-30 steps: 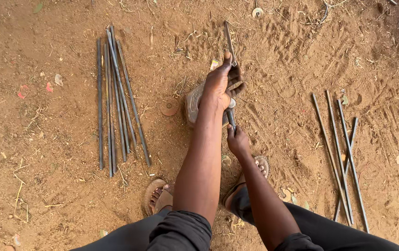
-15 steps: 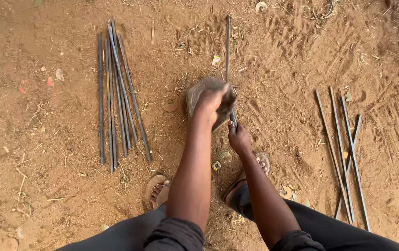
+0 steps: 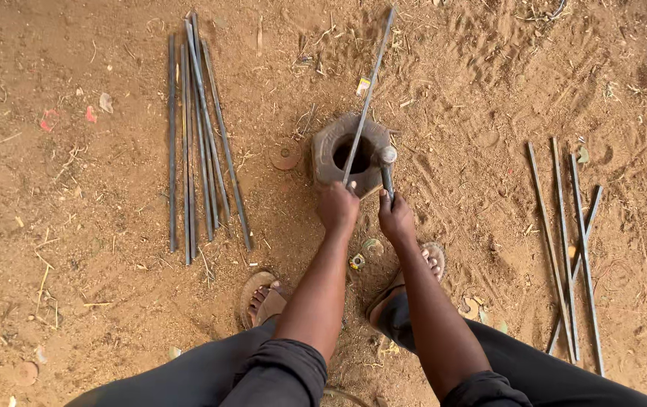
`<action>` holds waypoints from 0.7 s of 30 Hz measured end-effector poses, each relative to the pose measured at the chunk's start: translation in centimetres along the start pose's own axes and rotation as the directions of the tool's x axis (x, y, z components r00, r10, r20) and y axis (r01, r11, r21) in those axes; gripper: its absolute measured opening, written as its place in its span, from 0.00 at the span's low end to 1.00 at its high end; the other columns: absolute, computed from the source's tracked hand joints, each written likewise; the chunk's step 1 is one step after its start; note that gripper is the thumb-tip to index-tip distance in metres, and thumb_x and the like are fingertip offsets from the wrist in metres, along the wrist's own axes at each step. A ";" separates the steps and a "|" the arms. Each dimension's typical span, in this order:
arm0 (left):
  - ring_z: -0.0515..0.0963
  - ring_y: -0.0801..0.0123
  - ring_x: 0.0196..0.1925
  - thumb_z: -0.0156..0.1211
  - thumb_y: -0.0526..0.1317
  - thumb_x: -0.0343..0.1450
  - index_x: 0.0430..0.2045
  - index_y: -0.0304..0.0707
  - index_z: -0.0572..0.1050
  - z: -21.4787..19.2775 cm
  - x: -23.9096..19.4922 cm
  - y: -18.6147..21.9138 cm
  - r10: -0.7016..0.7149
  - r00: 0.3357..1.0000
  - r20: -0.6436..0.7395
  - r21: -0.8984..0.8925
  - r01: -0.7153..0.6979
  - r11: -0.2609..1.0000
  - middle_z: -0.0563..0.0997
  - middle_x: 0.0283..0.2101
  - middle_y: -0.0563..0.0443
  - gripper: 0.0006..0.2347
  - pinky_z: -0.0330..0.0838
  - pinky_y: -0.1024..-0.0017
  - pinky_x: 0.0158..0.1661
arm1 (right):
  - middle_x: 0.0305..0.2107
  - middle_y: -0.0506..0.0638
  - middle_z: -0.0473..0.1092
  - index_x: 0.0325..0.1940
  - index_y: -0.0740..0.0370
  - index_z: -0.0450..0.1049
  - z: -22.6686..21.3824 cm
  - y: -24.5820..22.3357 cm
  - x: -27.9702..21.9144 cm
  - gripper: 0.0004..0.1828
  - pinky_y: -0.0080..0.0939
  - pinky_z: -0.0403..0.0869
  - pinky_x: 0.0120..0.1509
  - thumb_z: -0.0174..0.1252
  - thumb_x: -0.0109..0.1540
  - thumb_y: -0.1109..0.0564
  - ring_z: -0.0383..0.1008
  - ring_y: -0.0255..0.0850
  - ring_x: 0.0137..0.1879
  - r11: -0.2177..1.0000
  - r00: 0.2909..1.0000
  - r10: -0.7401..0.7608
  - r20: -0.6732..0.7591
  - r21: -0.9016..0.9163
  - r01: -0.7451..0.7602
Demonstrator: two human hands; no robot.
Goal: The person straightens metal rods by placing them against a large metal nut on the ground and striking them with a hammer.
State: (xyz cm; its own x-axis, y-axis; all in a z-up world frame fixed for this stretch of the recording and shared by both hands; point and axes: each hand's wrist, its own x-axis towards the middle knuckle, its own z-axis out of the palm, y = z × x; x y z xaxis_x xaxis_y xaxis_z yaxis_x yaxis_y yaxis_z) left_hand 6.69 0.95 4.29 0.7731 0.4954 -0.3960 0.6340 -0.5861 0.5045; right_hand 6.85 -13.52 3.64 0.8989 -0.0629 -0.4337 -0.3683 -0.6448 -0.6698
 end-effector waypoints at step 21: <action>0.73 0.72 0.22 0.48 0.53 0.79 0.40 0.34 0.81 4.5 3.6 -3.7 -0.196 0.879 0.434 -0.447 0.399 0.800 0.84 0.33 0.47 0.20 0.66 0.65 0.26 | 0.20 0.44 0.65 0.40 0.59 0.70 -1.9 -2.8 -0.1 0.23 0.35 0.61 0.18 0.42 0.73 0.39 0.57 0.31 0.19 0.997 0.998 0.067 0.003 0.048 -0.067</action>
State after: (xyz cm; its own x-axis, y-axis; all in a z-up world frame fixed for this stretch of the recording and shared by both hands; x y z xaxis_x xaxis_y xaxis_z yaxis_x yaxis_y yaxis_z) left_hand 7.26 2.02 -2.44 0.5632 0.2721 -0.7802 0.8082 0.0154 0.5887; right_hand 8.26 -13.15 6.69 0.8715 -0.1032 -0.4794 -0.4384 -0.6021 -0.6673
